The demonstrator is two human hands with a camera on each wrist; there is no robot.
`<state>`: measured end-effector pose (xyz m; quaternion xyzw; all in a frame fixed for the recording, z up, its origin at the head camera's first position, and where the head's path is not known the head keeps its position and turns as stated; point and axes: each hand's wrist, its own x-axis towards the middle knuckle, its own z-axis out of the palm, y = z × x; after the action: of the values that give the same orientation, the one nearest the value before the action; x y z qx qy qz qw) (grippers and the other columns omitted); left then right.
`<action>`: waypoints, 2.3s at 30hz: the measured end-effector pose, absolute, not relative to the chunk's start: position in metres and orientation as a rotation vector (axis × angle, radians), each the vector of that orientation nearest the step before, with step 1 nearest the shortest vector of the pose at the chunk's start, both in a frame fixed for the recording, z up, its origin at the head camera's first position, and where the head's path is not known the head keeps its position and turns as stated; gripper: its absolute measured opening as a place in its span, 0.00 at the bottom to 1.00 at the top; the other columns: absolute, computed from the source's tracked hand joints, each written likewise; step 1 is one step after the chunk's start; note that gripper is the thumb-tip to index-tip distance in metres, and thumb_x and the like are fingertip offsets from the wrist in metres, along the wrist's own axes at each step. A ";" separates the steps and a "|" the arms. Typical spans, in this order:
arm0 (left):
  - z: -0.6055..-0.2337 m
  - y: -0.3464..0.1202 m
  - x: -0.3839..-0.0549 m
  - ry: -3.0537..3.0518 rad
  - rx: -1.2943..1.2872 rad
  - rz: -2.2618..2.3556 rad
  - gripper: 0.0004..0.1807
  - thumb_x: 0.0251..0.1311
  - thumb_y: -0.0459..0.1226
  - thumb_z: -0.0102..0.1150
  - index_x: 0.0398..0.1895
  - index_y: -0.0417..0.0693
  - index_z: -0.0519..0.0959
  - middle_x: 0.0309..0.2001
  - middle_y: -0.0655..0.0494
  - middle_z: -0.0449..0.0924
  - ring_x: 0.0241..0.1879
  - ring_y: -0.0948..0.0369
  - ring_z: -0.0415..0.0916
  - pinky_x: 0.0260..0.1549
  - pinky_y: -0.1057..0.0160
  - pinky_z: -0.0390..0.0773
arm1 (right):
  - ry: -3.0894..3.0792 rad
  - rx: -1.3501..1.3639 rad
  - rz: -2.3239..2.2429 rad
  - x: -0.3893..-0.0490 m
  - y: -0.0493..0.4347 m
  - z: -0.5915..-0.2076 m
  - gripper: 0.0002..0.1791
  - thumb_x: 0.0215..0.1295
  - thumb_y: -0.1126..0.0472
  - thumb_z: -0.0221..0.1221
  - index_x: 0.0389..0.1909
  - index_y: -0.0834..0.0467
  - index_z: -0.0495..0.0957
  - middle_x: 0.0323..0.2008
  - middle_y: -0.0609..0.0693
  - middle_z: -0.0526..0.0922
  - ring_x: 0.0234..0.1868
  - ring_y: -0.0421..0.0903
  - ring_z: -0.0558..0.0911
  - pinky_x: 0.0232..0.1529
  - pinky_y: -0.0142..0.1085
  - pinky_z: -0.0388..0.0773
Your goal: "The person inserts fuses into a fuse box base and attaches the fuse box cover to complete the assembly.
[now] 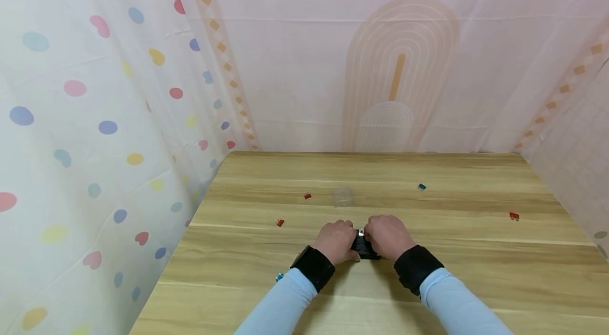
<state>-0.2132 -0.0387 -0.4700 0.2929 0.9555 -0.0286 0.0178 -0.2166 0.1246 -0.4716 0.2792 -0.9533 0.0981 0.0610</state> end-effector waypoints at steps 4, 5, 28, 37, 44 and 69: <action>-0.471 -0.038 -0.212 2.971 0.920 -0.105 0.25 0.44 0.57 0.76 0.38 0.50 0.85 0.33 0.60 0.76 0.33 0.63 0.74 0.31 0.65 0.76 | -2.875 0.852 0.299 -0.215 0.125 -0.473 0.09 0.56 0.68 0.69 0.21 0.55 0.83 0.19 0.43 0.72 0.20 0.40 0.67 0.26 0.34 0.71; -0.472 -0.039 -0.211 2.974 0.921 -0.109 0.25 0.44 0.58 0.76 0.38 0.50 0.85 0.33 0.60 0.77 0.33 0.63 0.74 0.31 0.65 0.76 | -2.873 0.855 0.299 -0.214 0.125 -0.474 0.09 0.56 0.68 0.69 0.21 0.55 0.83 0.19 0.43 0.72 0.20 0.40 0.67 0.26 0.34 0.71; -0.471 -0.037 -0.201 3.037 0.893 -0.157 0.25 0.44 0.58 0.76 0.36 0.49 0.84 0.33 0.59 0.76 0.33 0.62 0.75 0.31 0.64 0.77 | -2.883 0.837 0.301 -0.212 0.125 -0.476 0.08 0.58 0.67 0.69 0.22 0.56 0.84 0.20 0.44 0.73 0.21 0.41 0.69 0.27 0.35 0.72; -0.478 -0.038 -0.203 3.070 0.902 -0.177 0.26 0.43 0.58 0.76 0.36 0.49 0.85 0.32 0.59 0.76 0.32 0.62 0.75 0.29 0.63 0.77 | -2.842 0.864 0.274 -0.212 0.123 -0.478 0.09 0.57 0.67 0.69 0.20 0.55 0.82 0.20 0.44 0.73 0.20 0.40 0.69 0.25 0.34 0.71; -0.480 -0.037 -0.200 3.073 0.890 -0.154 0.26 0.42 0.58 0.77 0.36 0.49 0.85 0.32 0.59 0.76 0.32 0.61 0.75 0.29 0.63 0.77 | -2.850 0.856 0.283 -0.209 0.123 -0.480 0.09 0.57 0.67 0.69 0.21 0.55 0.82 0.20 0.44 0.72 0.20 0.40 0.69 0.25 0.34 0.71; -0.468 -0.040 -0.203 2.976 0.879 -0.061 0.25 0.45 0.54 0.77 0.38 0.47 0.84 0.33 0.57 0.75 0.34 0.61 0.74 0.30 0.62 0.77 | -2.875 0.809 0.208 -0.207 0.120 -0.479 0.07 0.59 0.64 0.68 0.23 0.54 0.84 0.22 0.45 0.75 0.23 0.41 0.74 0.26 0.38 0.73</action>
<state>-0.2028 -0.0403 -0.4682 0.2832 0.9587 -0.0195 0.0190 -0.2066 0.1201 -0.4789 0.2696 -0.9576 0.0694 0.0739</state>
